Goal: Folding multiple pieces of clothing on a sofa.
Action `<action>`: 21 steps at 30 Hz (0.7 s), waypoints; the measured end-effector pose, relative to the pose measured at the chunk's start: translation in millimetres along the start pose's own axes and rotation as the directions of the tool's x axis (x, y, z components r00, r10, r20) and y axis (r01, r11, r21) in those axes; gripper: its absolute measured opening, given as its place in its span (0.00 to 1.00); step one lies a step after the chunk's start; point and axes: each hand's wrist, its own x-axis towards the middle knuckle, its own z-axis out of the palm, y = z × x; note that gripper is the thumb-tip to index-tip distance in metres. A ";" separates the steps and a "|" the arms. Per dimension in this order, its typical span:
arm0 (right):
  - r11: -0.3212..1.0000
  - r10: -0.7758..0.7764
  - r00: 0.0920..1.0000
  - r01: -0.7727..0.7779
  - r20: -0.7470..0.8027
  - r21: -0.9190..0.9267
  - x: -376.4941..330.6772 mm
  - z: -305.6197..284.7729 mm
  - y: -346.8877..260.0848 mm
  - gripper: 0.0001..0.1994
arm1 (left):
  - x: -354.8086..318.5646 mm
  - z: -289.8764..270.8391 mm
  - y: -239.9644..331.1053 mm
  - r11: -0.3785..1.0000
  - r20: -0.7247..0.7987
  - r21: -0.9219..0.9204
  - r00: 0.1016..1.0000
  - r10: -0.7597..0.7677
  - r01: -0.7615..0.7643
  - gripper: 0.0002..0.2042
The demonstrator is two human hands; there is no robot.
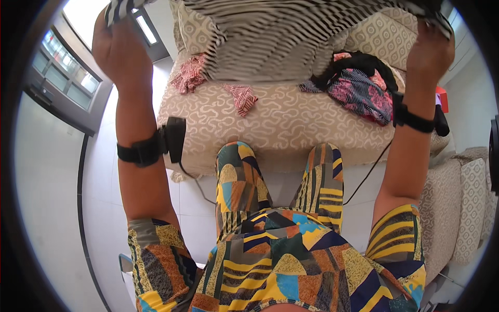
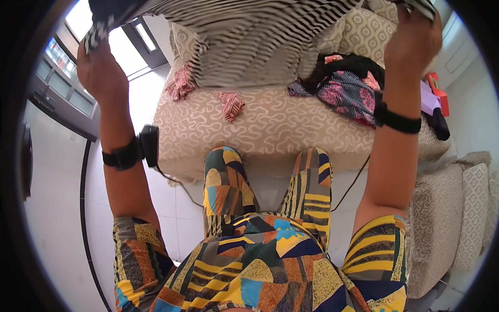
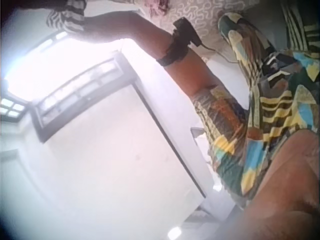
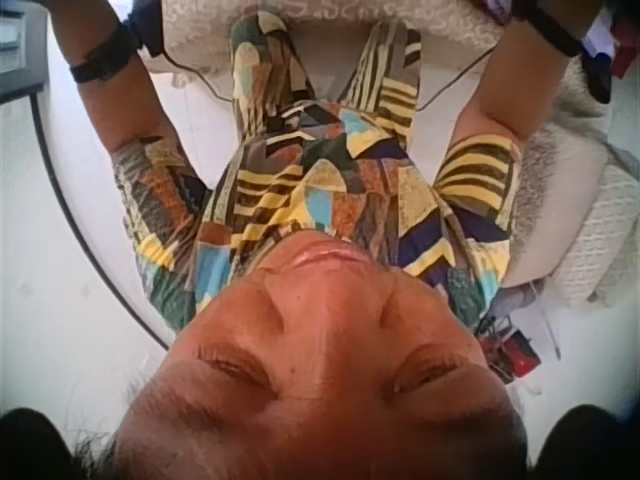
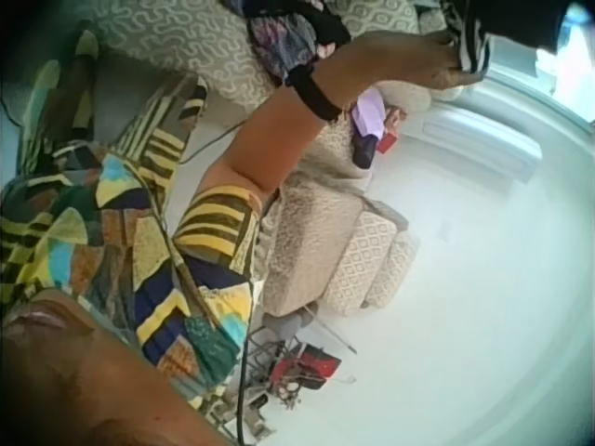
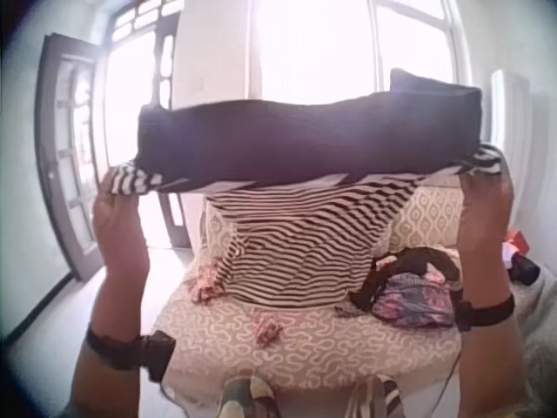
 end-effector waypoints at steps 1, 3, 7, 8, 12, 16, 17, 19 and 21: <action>0.911 0.294 0.955 -0.265 -0.047 0.315 -7.8 -2.4 -22.0 0.12 | -8.1 -8.2 -2.8 0.950 0.039 0.244 0.981 0.193 -0.196 0.12; 0.794 0.385 0.922 -0.346 0.027 0.500 -16.3 -28.0 -51.6 0.11 | -34.1 -16.5 -1.0 0.906 0.117 0.328 0.963 0.241 -0.266 0.11; 0.646 0.439 0.766 -0.632 0.469 0.427 -98.9 -59.9 -67.8 0.10 | -111.5 -47.8 -24.8 0.965 0.337 -0.006 0.909 -0.244 0.261 0.12; 0.729 0.367 0.752 -0.598 0.548 0.332 -118.1 -67.1 -74.5 0.10 | -133.5 -56.2 -27.2 0.959 0.390 0.142 0.877 -0.280 0.244 0.12; 0.698 0.403 0.461 -0.713 0.790 0.060 -204.6 -100.6 -101.4 0.14 | -234.4 -96.5 -49.4 0.846 0.521 0.336 0.667 -0.533 0.414 0.14; 0.620 0.377 0.262 -0.784 0.888 -0.032 -268.6 -130.4 -113.4 0.16 | -301.3 -131.0 -44.9 0.797 0.620 0.343 0.518 -0.589 0.497 0.12; 0.646 0.336 0.223 -0.761 0.915 -0.052 -271.9 -135.1 -115.8 0.17 | -305.9 -135.2 -39.6 0.791 0.619 0.349 0.511 -0.597 0.502 0.12; 0.616 0.363 0.203 -0.785 0.909 -0.071 -274.8 -144.5 -119.1 0.15 | -311.0 -142.6 -30.3 0.822 0.676 0.375 0.480 -0.559 0.428 0.12; 0.575 0.411 0.180 -0.812 0.894 -0.101 -267.4 -149.3 -122.1 0.14 | -307.2 -148.8 -23.2 0.803 0.681 0.382 0.448 -0.579 0.457 0.12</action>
